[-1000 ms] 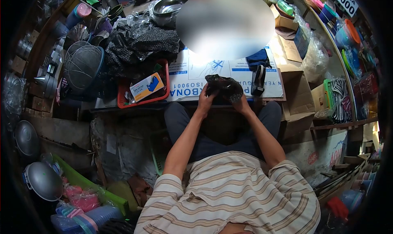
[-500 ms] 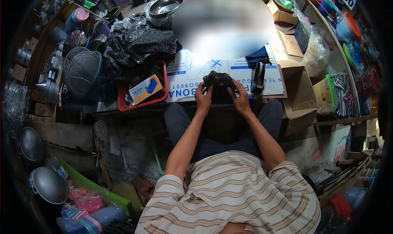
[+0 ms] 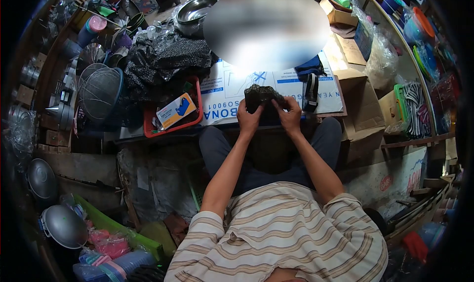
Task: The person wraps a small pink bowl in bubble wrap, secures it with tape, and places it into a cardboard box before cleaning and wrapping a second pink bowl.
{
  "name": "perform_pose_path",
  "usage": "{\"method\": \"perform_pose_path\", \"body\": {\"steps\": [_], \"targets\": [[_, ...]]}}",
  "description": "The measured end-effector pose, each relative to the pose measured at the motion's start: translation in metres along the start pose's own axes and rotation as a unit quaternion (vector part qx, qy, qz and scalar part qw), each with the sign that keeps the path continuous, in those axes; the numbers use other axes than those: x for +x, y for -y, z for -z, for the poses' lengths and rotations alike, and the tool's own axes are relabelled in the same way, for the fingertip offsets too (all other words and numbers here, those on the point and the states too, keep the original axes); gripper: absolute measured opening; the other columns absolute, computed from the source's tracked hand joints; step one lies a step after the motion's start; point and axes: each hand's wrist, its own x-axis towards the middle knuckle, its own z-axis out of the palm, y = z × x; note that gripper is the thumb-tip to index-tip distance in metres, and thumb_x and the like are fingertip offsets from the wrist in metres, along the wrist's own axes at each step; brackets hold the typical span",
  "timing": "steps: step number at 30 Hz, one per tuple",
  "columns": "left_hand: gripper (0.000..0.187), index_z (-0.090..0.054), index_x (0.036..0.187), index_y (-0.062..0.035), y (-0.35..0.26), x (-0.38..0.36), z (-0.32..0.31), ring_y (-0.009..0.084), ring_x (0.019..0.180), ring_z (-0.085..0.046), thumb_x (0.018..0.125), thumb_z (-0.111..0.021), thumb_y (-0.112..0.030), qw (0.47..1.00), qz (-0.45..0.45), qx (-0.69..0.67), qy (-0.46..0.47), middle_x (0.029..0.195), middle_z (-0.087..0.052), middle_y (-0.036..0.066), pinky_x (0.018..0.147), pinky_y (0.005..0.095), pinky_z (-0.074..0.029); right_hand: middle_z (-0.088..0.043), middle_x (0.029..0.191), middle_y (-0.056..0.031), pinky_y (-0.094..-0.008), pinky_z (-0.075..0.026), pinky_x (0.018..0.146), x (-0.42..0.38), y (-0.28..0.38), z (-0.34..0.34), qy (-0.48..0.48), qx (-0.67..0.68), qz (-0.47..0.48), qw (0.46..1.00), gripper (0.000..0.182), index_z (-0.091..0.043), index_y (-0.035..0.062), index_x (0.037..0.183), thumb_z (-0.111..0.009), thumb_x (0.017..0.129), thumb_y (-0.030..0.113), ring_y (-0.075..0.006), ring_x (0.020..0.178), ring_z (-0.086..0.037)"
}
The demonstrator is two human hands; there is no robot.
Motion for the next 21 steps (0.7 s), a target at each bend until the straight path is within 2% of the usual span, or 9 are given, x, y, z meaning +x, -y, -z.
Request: {"method": "perform_pose_path", "body": {"steps": [2,6,8,9,11,15,16,20,21], "targets": [[0.042,-0.073,0.119,-0.0014,0.006,0.003,-0.002,0.0276,0.102,-0.075,0.088,-0.09,-0.023,1.0,0.001,0.027,-0.014,0.109,-0.076,0.012,0.092,0.0405,-0.057,-0.073,0.098,-0.0087,-0.0324,-0.057,0.076,-0.001,0.004,-0.008,-0.032,0.071,-0.011,0.997,0.024,-0.077,0.0013,0.109,-0.089,0.089,0.009,-0.0195,0.088,-0.074],[0.04,-0.074,0.114,0.0005,-0.009,0.008,-0.006,0.0353,0.1,-0.075,0.085,-0.09,-0.022,0.996,-0.008,0.087,-0.024,0.105,-0.075,0.016,0.092,0.0429,-0.058,-0.074,0.099,-0.0094,-0.0337,-0.057,0.079,-0.006,-0.006,-0.01,-0.02,0.003,0.013,1.0,0.024,-0.078,0.0018,0.109,-0.088,0.088,0.008,-0.0209,0.089,-0.074],[0.04,-0.074,0.114,0.0006,-0.012,0.006,-0.008,0.0366,0.1,-0.076,0.085,-0.089,-0.022,0.995,-0.007,0.1,-0.019,0.105,-0.076,0.017,0.092,0.0435,-0.058,-0.073,0.098,-0.0045,-0.0294,-0.057,0.08,-0.005,-0.009,-0.013,-0.045,-0.012,-0.013,0.999,0.025,-0.076,0.0018,0.112,-0.087,0.089,0.003,-0.0121,0.087,-0.071],[0.036,-0.075,0.114,0.001,-0.012,0.005,-0.01,0.0358,0.1,-0.076,0.087,-0.088,-0.02,0.995,-0.006,0.095,-0.029,0.106,-0.076,0.017,0.091,0.0431,-0.058,-0.073,0.098,-0.0045,-0.0294,-0.057,0.08,-0.003,-0.002,-0.012,-0.045,-0.012,-0.013,0.999,0.025,-0.076,0.0018,0.112,-0.087,0.089,0.003,-0.0121,0.087,-0.071],[0.033,-0.076,0.114,0.0013,-0.012,0.002,-0.013,0.035,0.101,-0.076,0.089,-0.086,-0.017,0.995,-0.007,0.09,-0.037,0.106,-0.076,0.017,0.091,0.0427,-0.058,-0.074,0.102,-0.0121,-0.0363,-0.058,0.083,0.0,0.012,-0.011,-0.06,-0.038,0.0,0.997,0.026,-0.079,0.0044,0.109,-0.083,0.084,0.0,-0.0265,0.092,-0.074],[0.024,-0.079,0.115,0.0004,-0.012,-0.013,-0.014,0.0309,0.098,-0.077,0.094,-0.08,-0.011,0.993,-0.077,0.082,-0.042,0.106,-0.077,0.016,0.087,0.0387,-0.059,-0.073,0.105,-0.0128,-0.0394,-0.057,0.085,-0.003,0.015,-0.015,-0.047,-0.062,0.047,0.996,0.029,-0.079,0.0047,0.109,-0.078,0.081,-0.004,-0.0315,0.098,-0.072],[0.022,-0.08,0.115,0.0002,-0.012,-0.013,-0.014,0.0295,0.097,-0.077,0.095,-0.079,-0.01,0.992,-0.089,0.08,-0.05,0.105,-0.078,0.015,0.086,0.0374,-0.059,-0.072,0.107,-0.0128,-0.041,-0.057,0.087,-0.006,0.014,-0.017,-0.04,-0.101,0.095,0.99,0.031,-0.079,0.0049,0.111,-0.078,0.081,-0.003,-0.0326,0.101,-0.07],[0.026,-0.081,0.12,-0.0013,-0.013,-0.008,-0.012,0.028,0.096,-0.079,0.097,-0.08,-0.013,0.993,-0.07,0.077,-0.061,0.107,-0.081,0.016,0.085,0.0361,-0.059,-0.071,0.111,-0.0121,-0.0441,-0.054,0.095,-0.016,0.019,-0.013,0.024,-0.154,0.176,0.972,0.034,-0.08,0.0062,0.115,-0.08,0.081,0.002,-0.0335,0.107,-0.066],[0.028,-0.08,0.122,-0.0006,-0.017,-0.007,-0.01,0.0213,0.092,-0.078,0.097,-0.079,-0.014,0.995,-0.034,0.067,-0.065,0.104,-0.082,0.014,0.082,0.0346,-0.058,-0.07,0.113,-0.0113,-0.0447,-0.053,0.097,-0.017,0.018,-0.01,0.035,-0.163,0.186,0.968,0.038,-0.079,0.0083,0.119,-0.08,0.082,0.004,-0.0332,0.108,-0.065]]}}
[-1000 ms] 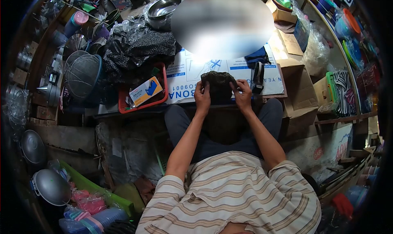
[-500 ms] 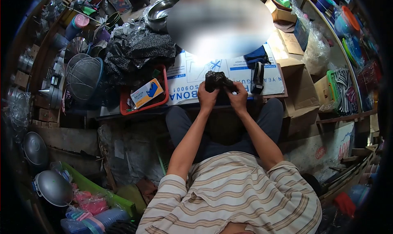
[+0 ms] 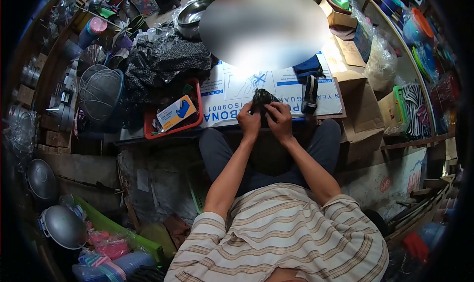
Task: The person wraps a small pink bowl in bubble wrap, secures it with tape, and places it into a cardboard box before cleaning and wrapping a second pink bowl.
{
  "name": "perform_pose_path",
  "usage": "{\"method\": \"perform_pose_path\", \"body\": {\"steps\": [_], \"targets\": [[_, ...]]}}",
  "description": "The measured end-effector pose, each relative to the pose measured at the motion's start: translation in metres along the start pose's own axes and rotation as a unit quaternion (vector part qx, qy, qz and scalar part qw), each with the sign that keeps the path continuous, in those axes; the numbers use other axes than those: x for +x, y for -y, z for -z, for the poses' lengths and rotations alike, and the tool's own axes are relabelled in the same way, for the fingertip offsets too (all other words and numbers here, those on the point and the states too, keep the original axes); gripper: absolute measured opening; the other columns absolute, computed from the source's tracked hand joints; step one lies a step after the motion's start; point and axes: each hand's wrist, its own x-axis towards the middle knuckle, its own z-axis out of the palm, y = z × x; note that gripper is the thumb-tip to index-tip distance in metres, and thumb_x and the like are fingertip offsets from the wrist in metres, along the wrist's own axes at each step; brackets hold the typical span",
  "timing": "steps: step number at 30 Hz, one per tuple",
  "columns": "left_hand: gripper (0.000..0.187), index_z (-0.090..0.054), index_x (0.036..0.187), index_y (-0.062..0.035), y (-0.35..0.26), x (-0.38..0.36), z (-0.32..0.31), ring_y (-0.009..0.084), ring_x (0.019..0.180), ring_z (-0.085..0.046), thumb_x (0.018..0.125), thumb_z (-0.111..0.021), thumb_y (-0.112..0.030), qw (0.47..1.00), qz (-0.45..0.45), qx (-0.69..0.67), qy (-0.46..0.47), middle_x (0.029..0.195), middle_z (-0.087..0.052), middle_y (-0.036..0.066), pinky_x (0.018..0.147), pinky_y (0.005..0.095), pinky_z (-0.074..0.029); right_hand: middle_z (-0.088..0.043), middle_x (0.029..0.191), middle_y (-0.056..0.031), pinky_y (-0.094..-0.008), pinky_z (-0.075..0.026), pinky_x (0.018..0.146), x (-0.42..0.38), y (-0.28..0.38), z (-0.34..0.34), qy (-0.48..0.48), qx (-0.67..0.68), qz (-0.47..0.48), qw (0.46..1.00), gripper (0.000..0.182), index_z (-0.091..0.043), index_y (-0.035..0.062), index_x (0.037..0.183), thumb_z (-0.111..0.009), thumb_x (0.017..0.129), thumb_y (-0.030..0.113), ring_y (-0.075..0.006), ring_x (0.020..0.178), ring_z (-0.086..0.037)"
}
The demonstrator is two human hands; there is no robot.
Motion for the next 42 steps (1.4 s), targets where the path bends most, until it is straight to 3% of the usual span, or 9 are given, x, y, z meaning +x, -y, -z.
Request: {"method": "perform_pose_path", "body": {"steps": [6,9,15,17,27,33,36,39,42], "targets": [[0.036,-0.078,0.129,0.0016,-0.01,0.01,0.004,0.0116,0.089,-0.075,0.098,-0.082,-0.015,0.995,0.075,-0.063,0.021,0.104,-0.084,0.01,0.078,0.0285,-0.058,-0.068,0.119,-0.0098,-0.0451,-0.052,0.1,0.0,-0.01,0.006,0.043,-0.003,-0.003,0.999,0.04,-0.078,0.0112,0.122,-0.079,0.083,0.004,-0.0337,0.114,-0.063],[0.033,-0.079,0.126,0.0024,-0.004,0.004,0.004,0.012,0.095,-0.075,0.096,-0.084,-0.01,0.998,-0.048,-0.027,0.008,0.107,-0.083,0.01,0.08,0.0265,-0.059,-0.068,0.12,-0.0099,-0.0468,-0.05,0.103,0.003,-0.012,0.008,0.05,-0.008,-0.017,0.999,0.038,-0.077,0.0108,0.121,-0.079,0.084,0.005,-0.0342,0.117,-0.062],[0.024,-0.081,0.115,0.0013,0.001,-0.016,0.002,0.0184,0.104,-0.077,0.091,-0.085,0.002,0.996,-0.013,-0.087,-0.019,0.11,-0.081,0.01,0.09,0.0308,-0.062,-0.068,0.126,-0.0121,-0.0475,-0.048,0.106,0.001,-0.008,0.007,0.076,-0.023,-0.014,0.997,0.036,-0.077,0.0069,0.12,-0.079,0.084,0.006,-0.0348,0.119,-0.061],[0.025,-0.083,0.112,-0.002,0.0,-0.014,0.004,0.0228,0.104,-0.077,0.087,-0.086,0.001,0.992,-0.119,-0.042,-0.006,0.109,-0.08,0.011,0.091,0.0337,-0.061,-0.068,0.127,-0.0135,-0.047,-0.048,0.107,0.001,-0.01,0.006,0.075,-0.002,-0.033,0.997,0.034,-0.078,0.0052,0.118,-0.078,0.085,0.007,-0.0353,0.121,-0.061],[0.017,-0.085,0.104,-0.0049,-0.003,-0.005,0.016,0.031,0.101,-0.077,0.086,-0.086,-0.005,0.98,-0.184,0.031,0.072,0.108,-0.078,0.014,0.089,0.0393,-0.06,-0.069,0.125,-0.0176,-0.043,-0.054,0.102,0.012,-0.031,0.001,0.06,0.132,-0.172,0.974,0.025,-0.078,-0.0009,0.111,-0.08,0.093,0.017,-0.0357,0.117,-0.069],[0.043,-0.077,0.122,-0.0026,0.0,0.022,0.02,0.0282,0.102,-0.076,0.083,-0.092,-0.014,0.982,-0.084,-0.009,0.168,0.109,-0.076,0.013,0.089,0.0383,-0.06,-0.069,0.12,-0.015,-0.0387,-0.057,0.092,0.014,-0.04,0.003,0.063,0.104,-0.187,0.975,0.037,-0.073,0.002,0.122,-0.086,0.09,0.014,-0.029,0.104,-0.071],[0.091,-0.062,0.148,-0.0042,0.017,0.045,0.017,0.0226,0.114,-0.07,0.073,-0.103,-0.035,0.975,-0.096,0.021,0.199,0.116,-0.072,0.015,0.086,0.0345,-0.06,-0.068,0.121,-0.0131,-0.0363,-0.057,0.088,0.014,-0.042,0.009,0.086,0.132,-0.197,0.968,0.047,-0.068,0.0034,0.131,-0.087,0.089,0.013,-0.0248,0.099,-0.071],[0.093,-0.061,0.152,-0.004,0.013,0.06,0.021,0.0209,0.117,-0.067,0.074,-0.102,-0.035,0.927,0.008,0.03,0.374,0.124,-0.072,0.014,0.089,0.0353,-0.058,-0.067,0.123,-0.0126,-0.0343,-0.057,0.086,0.015,-0.039,0.017,0.105,0.153,-0.206,0.961,0.052,-0.066,0.0031,0.135,-0.087,0.088,0.01,-0.0219,0.097,-0.07],[0.085,-0.065,0.148,-0.0037,0.008,0.063,0.022,0.0206,0.118,-0.065,0.075,-0.099,-0.031,0.911,0.067,0.02,0.406,0.129,-0.071,0.013,0.097,0.0376,-0.055,-0.065,0.126,-0.0127,-0.0329,-0.058,0.083,0.017,-0.043,0.022,0.123,0.15,-0.18,0.964,0.06,-0.064,0.0046,0.143,-0.087,0.088,0.009,-0.0195,0.092,-0.069]]}}
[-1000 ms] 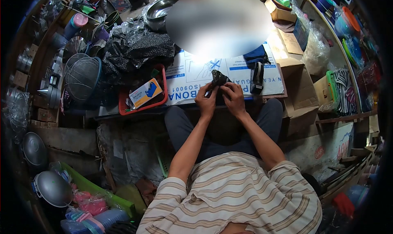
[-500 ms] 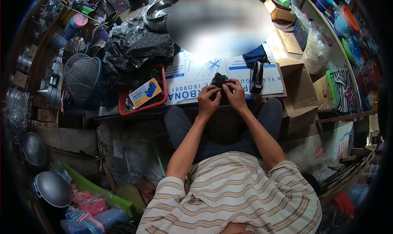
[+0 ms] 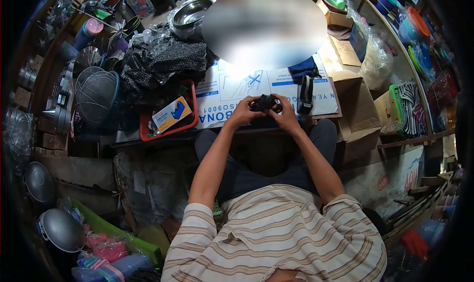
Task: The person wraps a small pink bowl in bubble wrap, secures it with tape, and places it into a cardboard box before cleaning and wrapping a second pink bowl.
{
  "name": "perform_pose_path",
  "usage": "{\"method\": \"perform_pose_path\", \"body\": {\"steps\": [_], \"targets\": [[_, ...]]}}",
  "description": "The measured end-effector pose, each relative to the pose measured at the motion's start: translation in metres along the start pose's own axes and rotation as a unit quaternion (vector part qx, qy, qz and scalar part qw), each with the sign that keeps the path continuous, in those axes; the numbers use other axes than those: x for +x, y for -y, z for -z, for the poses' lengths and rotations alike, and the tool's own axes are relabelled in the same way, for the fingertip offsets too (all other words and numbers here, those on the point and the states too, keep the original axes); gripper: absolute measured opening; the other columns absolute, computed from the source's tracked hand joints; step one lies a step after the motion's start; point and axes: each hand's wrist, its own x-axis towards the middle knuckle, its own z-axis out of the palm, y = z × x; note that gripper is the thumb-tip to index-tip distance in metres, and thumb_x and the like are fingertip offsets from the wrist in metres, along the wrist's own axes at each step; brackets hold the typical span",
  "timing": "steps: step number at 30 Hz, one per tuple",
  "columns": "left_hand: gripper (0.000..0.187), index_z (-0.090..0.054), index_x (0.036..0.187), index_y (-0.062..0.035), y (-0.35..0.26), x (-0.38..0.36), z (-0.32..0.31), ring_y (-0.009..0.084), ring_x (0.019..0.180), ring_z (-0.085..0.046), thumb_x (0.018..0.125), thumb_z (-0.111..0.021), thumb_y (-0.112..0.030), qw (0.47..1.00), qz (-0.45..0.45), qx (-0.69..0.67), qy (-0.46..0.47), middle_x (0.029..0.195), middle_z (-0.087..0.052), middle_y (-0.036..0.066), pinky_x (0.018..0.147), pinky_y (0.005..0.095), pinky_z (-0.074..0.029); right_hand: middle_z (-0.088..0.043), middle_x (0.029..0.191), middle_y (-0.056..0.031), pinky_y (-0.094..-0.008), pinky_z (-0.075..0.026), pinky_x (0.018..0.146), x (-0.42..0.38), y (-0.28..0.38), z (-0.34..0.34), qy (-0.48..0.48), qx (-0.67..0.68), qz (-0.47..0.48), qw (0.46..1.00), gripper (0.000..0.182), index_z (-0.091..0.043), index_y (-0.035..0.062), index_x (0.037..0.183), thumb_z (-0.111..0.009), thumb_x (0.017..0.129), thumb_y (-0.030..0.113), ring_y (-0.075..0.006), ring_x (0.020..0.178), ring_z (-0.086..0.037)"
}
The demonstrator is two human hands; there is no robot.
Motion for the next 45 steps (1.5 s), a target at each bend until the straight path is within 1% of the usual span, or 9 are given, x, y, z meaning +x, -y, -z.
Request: {"method": "perform_pose_path", "body": {"steps": [8,14,17,19,22,28,35,37,45], "targets": [[0.051,-0.079,0.129,-0.005,-0.001,-0.001,-0.004,0.0226,0.111,-0.066,0.084,-0.092,-0.025,0.999,0.013,-0.049,0.006,0.124,-0.068,0.005,0.094,0.0351,-0.053,-0.065,0.131,-0.0104,-0.0298,-0.057,0.079,0.013,-0.009,0.018,0.113,0.049,-0.061,0.991,0.073,-0.06,0.0148,0.156,-0.085,0.088,0.004,-0.014,0.087,-0.065],[0.042,-0.077,0.129,-0.0008,0.0,0.001,-0.012,0.0218,0.109,-0.067,0.093,-0.085,-0.02,0.996,-0.085,0.012,-0.021,0.119,-0.068,0.008,0.088,0.0347,-0.055,-0.068,0.13,-0.0104,-0.032,-0.058,0.082,0.027,0.007,0.033,0.169,0.075,-0.071,0.98,0.068,-0.064,0.0176,0.153,-0.081,0.09,0.003,-0.0159,0.088,-0.066],[0.043,-0.076,0.13,0.0009,-0.008,-0.005,-0.012,0.0311,0.105,-0.07,0.089,-0.083,-0.01,0.987,-0.138,0.068,-0.048,0.116,-0.069,0.014,0.092,0.0391,-0.057,-0.072,0.126,-0.0121,-0.0371,-0.058,0.09,0.03,0.01,0.032,0.163,-0.016,0.034,0.986,0.059,-0.069,0.0145,0.147,-0.081,0.09,0.005,-0.0249,0.096,-0.071],[0.04,-0.077,0.126,0.0,-0.002,-0.006,-0.012,0.0338,0.1,-0.07,0.087,-0.082,-0.002,0.947,-0.248,0.174,-0.104,0.111,-0.07,0.016,0.088,0.0413,-0.058,-0.074,0.122,-0.013,-0.0417,-0.058,0.098,0.031,0.007,0.026,0.128,-0.08,0.15,0.977,0.051,-0.073,0.012,0.137,-0.081,0.088,0.004,-0.0334,0.107,-0.072],[0.04,-0.078,0.126,-0.0018,0.005,-0.01,-0.013,0.0334,0.098,-0.07,0.086,-0.08,0.004,0.936,-0.265,0.195,-0.125,0.107,-0.071,0.016,0.086,0.042,-0.059,-0.074,0.121,-0.012,-0.0429,-0.059,0.099,0.02,0.009,0.021,0.082,-0.163,0.187,0.965,0.049,-0.076,0.0111,0.13,-0.079,0.083,0.0,-0.0351,0.111,-0.071],[0.05,-0.076,0.132,-0.0049,0.016,-0.011,-0.024,0.0318,0.095,-0.069,0.083,-0.08,0.006,0.911,-0.291,0.22,-0.192,0.105,-0.071,0.015,0.086,0.0414,-0.059,-0.075,0.116,-0.0105,-0.0429,-0.059,0.098,0.013,-0.002,-0.001,-0.001,-0.142,0.239,0.961,0.045,-0.078,0.01,0.123,-0.077,0.081,-0.005,-0.0329,0.112,-0.071],[0.053,-0.076,0.133,-0.0078,-0.003,-0.004,-0.011,0.0355,0.11,-0.072,0.083,-0.076,0.01,0.891,-0.324,0.261,-0.181,0.114,-0.072,0.017,0.096,0.0401,-0.061,-0.074,0.116,-0.0102,-0.0426,-0.061,0.096,0.019,-0.013,0.001,-0.001,-0.177,0.26,0.949,0.038,-0.078,0.0084,0.121,-0.073,0.085,-0.003,-0.0322,0.112,-0.071],[0.053,-0.077,0.132,-0.0083,0.003,0.003,-0.016,0.0366,0.118,-0.073,0.082,-0.075,0.011,0.952,-0.252,0.114,-0.132,0.119,-0.073,0.017,0.102,0.0424,-0.061,-0.073,0.122,-0.0104,-0.0433,-0.061,0.096,0.021,-0.016,0.003,-0.005,-0.243,0.326,0.913,0.039,-0.077,0.0069,0.125,-0.072,0.087,-0.002,-0.0326,0.114,-0.071],[0.042,-0.082,0.12,-0.0083,0.014,0.011,-0.024,0.035,0.119,-0.075,0.087,-0.073,0.014,0.947,-0.246,0.086,-0.185,0.114,-0.075,0.016,0.101,0.0429,-0.063,-0.071,0.132,-0.0121,-0.0439,-0.061,0.099,0.023,-0.019,0.017,0.058,-0.233,0.347,0.907,0.046,-0.074,0.0039,0.132,-0.077,0.085,0.003,-0.0339,0.118,-0.07]]}}
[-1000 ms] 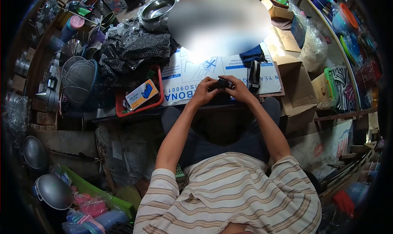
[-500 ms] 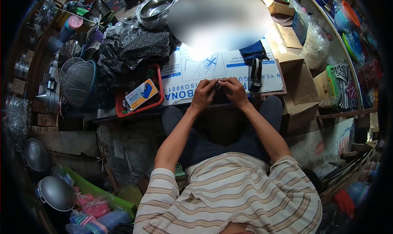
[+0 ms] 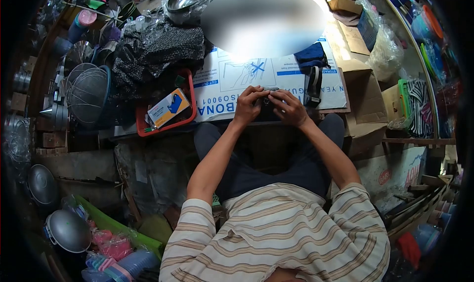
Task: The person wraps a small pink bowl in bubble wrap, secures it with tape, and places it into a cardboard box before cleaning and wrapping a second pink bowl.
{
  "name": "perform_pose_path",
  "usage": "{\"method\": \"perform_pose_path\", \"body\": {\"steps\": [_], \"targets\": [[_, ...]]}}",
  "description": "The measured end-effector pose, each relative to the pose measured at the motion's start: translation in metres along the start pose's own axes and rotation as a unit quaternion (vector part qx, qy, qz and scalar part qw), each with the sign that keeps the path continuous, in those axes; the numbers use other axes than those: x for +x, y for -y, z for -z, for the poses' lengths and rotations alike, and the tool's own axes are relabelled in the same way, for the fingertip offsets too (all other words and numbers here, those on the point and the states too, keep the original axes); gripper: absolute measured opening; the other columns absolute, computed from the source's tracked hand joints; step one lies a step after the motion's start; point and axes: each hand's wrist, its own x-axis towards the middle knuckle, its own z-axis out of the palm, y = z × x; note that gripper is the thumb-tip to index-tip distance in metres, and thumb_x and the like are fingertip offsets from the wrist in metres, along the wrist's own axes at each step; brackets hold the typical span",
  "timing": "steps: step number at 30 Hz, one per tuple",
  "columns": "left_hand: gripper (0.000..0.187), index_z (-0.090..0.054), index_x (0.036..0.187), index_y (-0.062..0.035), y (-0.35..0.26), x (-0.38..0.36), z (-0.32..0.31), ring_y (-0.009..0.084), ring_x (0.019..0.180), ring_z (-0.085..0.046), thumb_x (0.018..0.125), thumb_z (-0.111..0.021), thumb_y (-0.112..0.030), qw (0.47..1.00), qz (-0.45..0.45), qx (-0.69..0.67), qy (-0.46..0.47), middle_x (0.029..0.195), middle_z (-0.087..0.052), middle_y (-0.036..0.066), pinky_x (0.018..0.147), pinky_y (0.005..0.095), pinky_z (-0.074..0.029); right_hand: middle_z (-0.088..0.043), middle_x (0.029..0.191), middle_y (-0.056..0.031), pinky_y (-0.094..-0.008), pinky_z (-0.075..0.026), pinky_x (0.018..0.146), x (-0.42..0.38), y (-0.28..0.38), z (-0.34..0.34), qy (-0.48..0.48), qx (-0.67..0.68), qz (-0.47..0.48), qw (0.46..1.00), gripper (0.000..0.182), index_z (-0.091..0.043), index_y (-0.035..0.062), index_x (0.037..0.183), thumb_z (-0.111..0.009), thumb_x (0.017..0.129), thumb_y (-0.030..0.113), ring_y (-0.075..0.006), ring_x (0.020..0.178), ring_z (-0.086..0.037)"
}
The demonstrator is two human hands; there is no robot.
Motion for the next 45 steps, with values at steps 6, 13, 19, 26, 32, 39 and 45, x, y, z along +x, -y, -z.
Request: {"method": "perform_pose_path", "body": {"steps": [6,13,19,26,32,39,45], "targets": [[0.035,-0.084,0.114,-0.0074,0.008,0.0,-0.007,0.0337,0.117,-0.076,0.086,-0.076,0.013,1.0,-0.008,-0.011,-0.021,0.115,-0.077,0.016,0.1,0.0414,-0.064,-0.077,0.111,-0.0118,-0.0382,-0.061,0.088,0.029,-0.008,0.021,0.02,0.137,-0.146,0.98,0.019,-0.083,0.0032,0.109,-0.084,0.091,0.009,-0.0285,0.102,-0.076],[0.022,-0.083,0.102,-0.0034,0.006,0.001,-0.014,0.0302,0.116,-0.078,0.085,-0.081,0.01,0.999,-0.01,-0.011,-0.028,0.115,-0.081,0.015,0.098,0.0394,-0.064,-0.076,0.1,-0.0129,-0.0398,-0.061,0.081,0.059,-0.025,0.037,0.184,0.152,-0.175,0.955,0.022,-0.08,0.0025,0.094,-0.092,0.083,0.017,-0.0301,0.091,-0.076],[0.016,-0.081,0.097,-0.0016,0.0,0.0,-0.01,0.0305,0.112,-0.078,0.083,-0.084,0.005,1.0,-0.013,0.005,-0.027,0.118,-0.081,0.016,0.096,0.0386,-0.064,-0.071,0.102,-0.0152,-0.0484,-0.059,0.088,0.046,-0.013,0.011,0.182,0.028,-0.156,0.97,0.038,-0.067,0.0043,0.108,-0.087,0.078,0.015,-0.0387,0.099,-0.072],[0.034,-0.079,0.115,-0.0031,-0.013,0.003,0.005,0.0331,0.103,-0.077,0.081,-0.086,-0.003,1.0,-0.008,-0.006,0.002,0.11,-0.078,0.015,0.089,0.0398,-0.063,-0.071,0.102,-0.0126,-0.0439,-0.06,0.087,0.025,0.008,-0.002,0.048,-0.011,-0.126,0.991,0.034,-0.069,0.0055,0.109,-0.084,0.079,0.01,-0.0334,0.102,-0.071],[0.044,-0.079,0.128,-0.0099,-0.015,-0.003,0.003,0.0319,0.103,-0.074,0.084,-0.085,-0.006,0.998,-0.034,0.053,0.009,0.107,-0.076,0.015,0.091,0.0407,-0.062,-0.074,0.116,-0.0131,-0.0417,-0.061,0.089,0.002,0.007,-0.026,-0.066,-0.045,-0.054,0.995,0.033,-0.071,0.0023,0.113,-0.081,0.082,0.003,-0.0316,0.103,-0.072],[0.045,-0.081,0.125,-0.0101,-0.013,-0.008,-0.007,0.029,0.093,-0.071,0.08,-0.087,-0.005,0.992,-0.035,0.11,-0.043,0.097,-0.072,0.012,0.082,0.0386,-0.06,-0.072,0.138,-0.0158,-0.0431,-0.06,0.102,0.0,0.009,-0.02,-0.068,-0.045,-0.003,0.997,0.046,-0.069,-0.0012,0.13,-0.079,0.085,0.002,-0.034,0.116,-0.072],[0.045,-0.081,0.122,-0.0102,-0.007,-0.007,-0.009,0.0283,0.095,-0.072,0.078,-0.087,-0.002,0.991,-0.057,0.112,-0.045,0.1,-0.075,0.011,0.084,0.0389,-0.059,-0.069,0.146,-0.0128,-0.0433,-0.059,0.104,-0.011,0.009,0.019,0.003,0.052,-0.055,0.997,0.055,-0.068,0.0049,0.142,-0.078,0.088,0.0,-0.0353,0.122,-0.071]]}}
